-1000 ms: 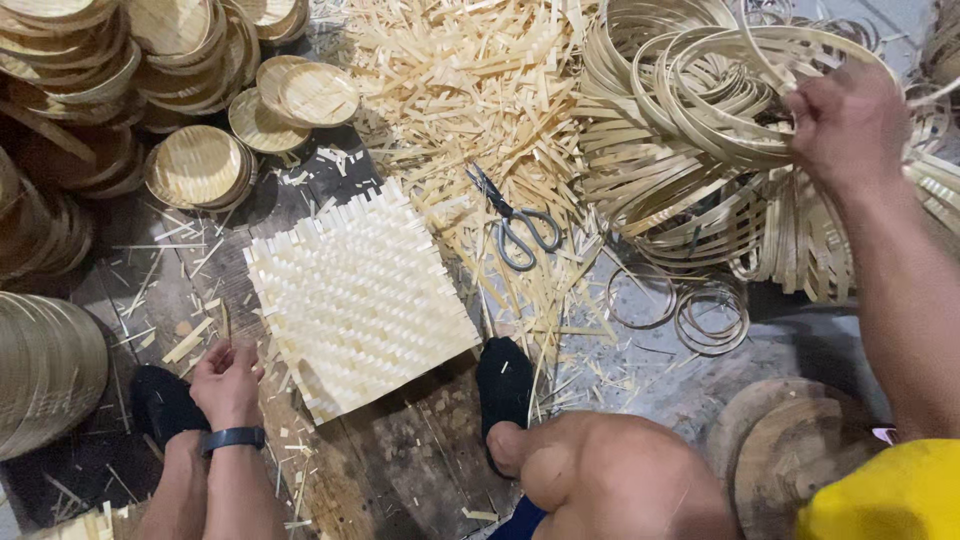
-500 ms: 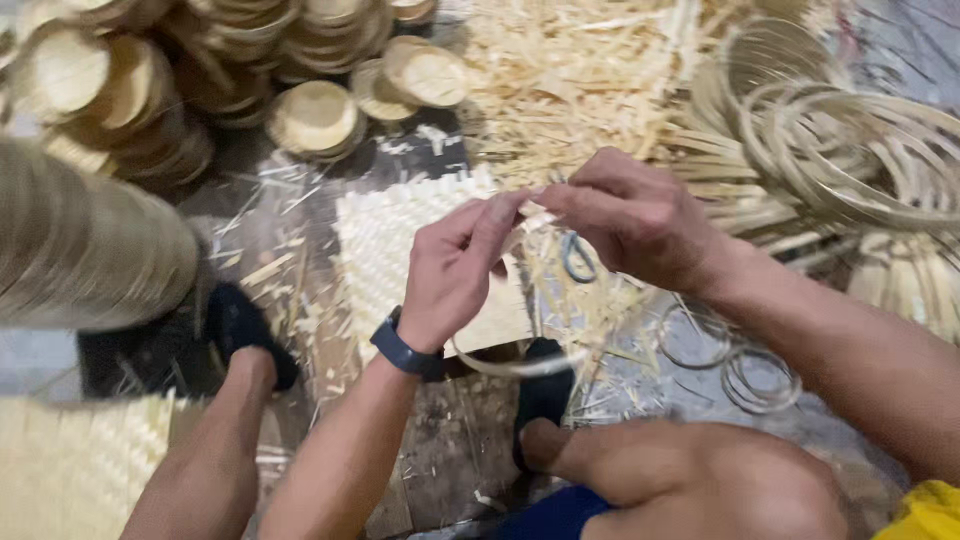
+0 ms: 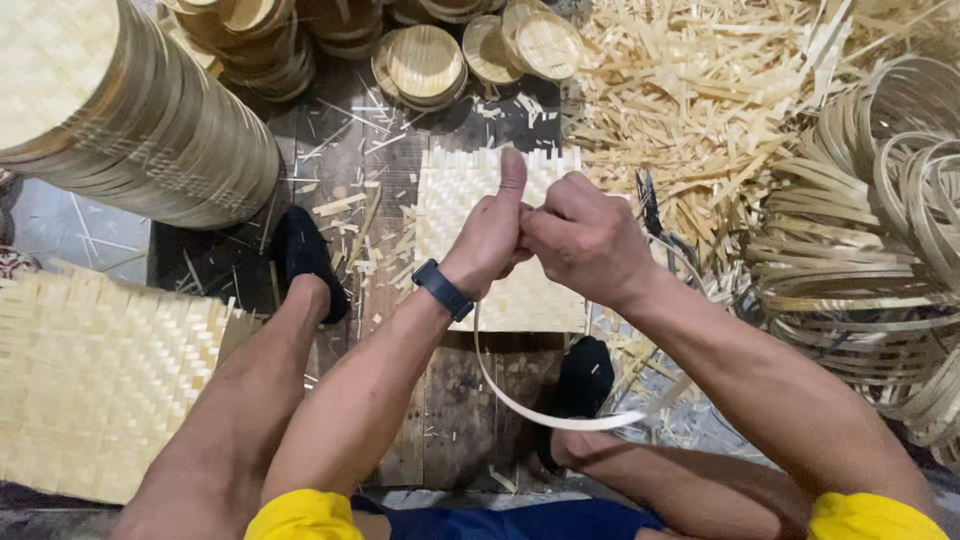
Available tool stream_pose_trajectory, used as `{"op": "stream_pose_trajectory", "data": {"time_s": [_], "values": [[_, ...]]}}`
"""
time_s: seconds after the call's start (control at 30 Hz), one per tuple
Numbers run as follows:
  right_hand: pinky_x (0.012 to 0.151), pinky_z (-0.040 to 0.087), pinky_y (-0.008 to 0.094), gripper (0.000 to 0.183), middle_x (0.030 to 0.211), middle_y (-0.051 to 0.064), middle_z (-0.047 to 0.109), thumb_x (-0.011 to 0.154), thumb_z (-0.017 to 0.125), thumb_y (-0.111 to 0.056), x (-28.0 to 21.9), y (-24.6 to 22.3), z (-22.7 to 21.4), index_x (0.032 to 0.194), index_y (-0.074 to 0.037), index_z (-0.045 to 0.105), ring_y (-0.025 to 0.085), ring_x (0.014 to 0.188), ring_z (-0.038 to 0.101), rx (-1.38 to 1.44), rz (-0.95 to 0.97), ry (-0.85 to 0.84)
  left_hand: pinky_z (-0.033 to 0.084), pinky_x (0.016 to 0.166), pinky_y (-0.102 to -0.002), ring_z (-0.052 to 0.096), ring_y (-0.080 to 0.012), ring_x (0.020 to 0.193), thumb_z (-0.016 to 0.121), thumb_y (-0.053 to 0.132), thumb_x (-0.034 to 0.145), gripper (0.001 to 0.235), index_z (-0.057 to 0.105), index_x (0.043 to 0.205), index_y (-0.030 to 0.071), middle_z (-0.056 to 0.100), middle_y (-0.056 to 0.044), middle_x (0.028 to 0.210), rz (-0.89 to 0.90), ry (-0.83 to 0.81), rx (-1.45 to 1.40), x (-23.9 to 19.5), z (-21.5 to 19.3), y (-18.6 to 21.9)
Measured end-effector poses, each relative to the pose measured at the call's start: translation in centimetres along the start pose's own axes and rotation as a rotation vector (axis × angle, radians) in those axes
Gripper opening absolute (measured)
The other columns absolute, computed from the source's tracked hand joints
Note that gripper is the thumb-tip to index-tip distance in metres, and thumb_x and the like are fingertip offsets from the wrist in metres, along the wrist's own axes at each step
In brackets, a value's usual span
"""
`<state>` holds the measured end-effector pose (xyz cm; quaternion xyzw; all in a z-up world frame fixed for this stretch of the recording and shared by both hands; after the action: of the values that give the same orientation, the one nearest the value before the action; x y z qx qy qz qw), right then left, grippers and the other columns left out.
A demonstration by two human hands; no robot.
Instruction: The person places a circular bamboo frame onto a woven mat, presses it down, and uses shears to trim the excess matting around the frame's edge. They then flip the frame to reveal the finished tray and stack it with others.
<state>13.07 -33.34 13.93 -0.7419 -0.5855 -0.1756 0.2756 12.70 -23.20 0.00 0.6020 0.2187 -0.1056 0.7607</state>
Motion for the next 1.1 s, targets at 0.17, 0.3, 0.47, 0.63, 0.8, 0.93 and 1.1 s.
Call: {"op": "stream_pose_trajectory", "data": {"time_s": [0.17, 0.3, 0.47, 0.63, 0.8, 0.93, 1.1], "values": [[0.068, 0.059, 0.030, 0.044, 0.097, 0.010, 0.072, 0.077, 0.089, -0.034, -1.4, 7.7, 2.6, 0.109, -0.009, 0.074, 0.021, 0.085, 0.071, 0.161, 0.468, -0.201, 0.024, 0.036, -0.024, 0.034, -0.0074, 0.042, 0.045, 0.075, 0.090, 0.068, 0.070, 0.077, 0.013, 0.046, 0.005, 0.054, 0.026, -0.034, -0.096, 1.1, -2.2, -3.0], [0.070, 0.065, 0.031, 0.049, 0.088, 0.009, 0.072, 0.090, 0.065, -0.047, -8.3, 14.7, 0.2, 0.110, -0.003, 0.072, 0.020, 0.077, 0.072, 0.819, 1.193, 0.129, 0.032, 0.051, -0.021, 0.041, -0.0052, 0.057, 0.068, 0.044, 0.101, 0.037, 0.073, 0.105, 0.007, 0.049, 0.006, 0.070, 0.304, 0.064, -0.861, 0.9, -8.9, -3.1], [0.052, 0.046, 0.028, 0.049, 0.066, 0.002, 0.055, 0.099, 0.069, -0.046, -11.9, 15.2, 4.2, 0.109, 0.003, 0.070, 0.013, 0.056, 0.052, 1.416, 1.146, 0.356, 0.040, 0.053, -0.026, 0.052, -0.0121, 0.059, 0.065, 0.030, 0.095, 0.028, 0.067, 0.090, 0.002, 0.059, -0.003, 0.071, 0.259, 0.057, -0.854, 0.5, -10.5, -2.1], [0.041, 0.029, 0.024, 0.048, 0.056, -0.004, 0.042, 0.097, 0.072, -0.045, -12.8, 14.9, 6.2, 0.099, 0.003, 0.070, 0.007, 0.046, 0.036, 1.402, 1.123, 0.175, 0.025, 0.039, -0.022, 0.035, -0.0061, 0.045, 0.066, 0.031, 0.099, 0.034, 0.061, 0.073, 0.009, 0.044, 0.005, 0.056, 0.065, 0.094, -0.561, 1.0, -11.5, -1.0], [0.044, 0.031, 0.024, 0.049, 0.058, -0.004, 0.046, 0.095, 0.068, -0.048, -12.8, 14.4, 7.0, 0.100, 0.001, 0.071, 0.009, 0.048, 0.039, 1.410, 1.203, 0.125, 0.022, 0.037, -0.022, 0.033, -0.0059, 0.044, 0.066, 0.029, 0.100, 0.034, 0.056, 0.072, 0.012, 0.042, 0.006, 0.056, 0.071, 0.106, -0.672, 1.2, -12.0, -1.8], [0.050, 0.036, 0.026, 0.051, 0.062, -0.002, 0.047, 0.098, 0.063, -0.050, -14.8, 14.3, 8.8, 0.095, 0.000, 0.071, 0.011, 0.054, 0.043, 1.584, 1.263, 0.354, 0.027, 0.039, -0.022, 0.037, -0.0069, 0.047, 0.062, 0.032, 0.102, 0.032, 0.058, 0.078, 0.011, 0.044, 0.005, 0.058, 0.105, 0.095, -0.846, 1.5, -12.5, -3.3], [0.044, 0.031, 0.026, 0.048, 0.060, -0.003, 0.042, 0.110, 0.066, -0.045, -17.1, 16.0, 11.6, 0.083, -0.006, 0.063, 0.011, 0.051, 0.039, 1.805, 1.095, 0.404, 0.030, 0.041, -0.023, 0.039, -0.0084, 0.049, 0.062, 0.032, 0.103, 0.030, 0.057, 0.081, 0.011, 0.045, 0.005, 0.060, 0.112, 0.032, -0.995, 2.7, -13.0, -6.7]]}}
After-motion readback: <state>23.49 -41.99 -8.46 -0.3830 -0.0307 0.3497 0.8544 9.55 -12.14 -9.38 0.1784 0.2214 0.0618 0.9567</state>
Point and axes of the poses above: each hand's wrist, its own x-axis towards the middle knuckle, its own z-axis out of the palm, y = z × x, the point moved 8 cm from there along x, towards the middle knuckle
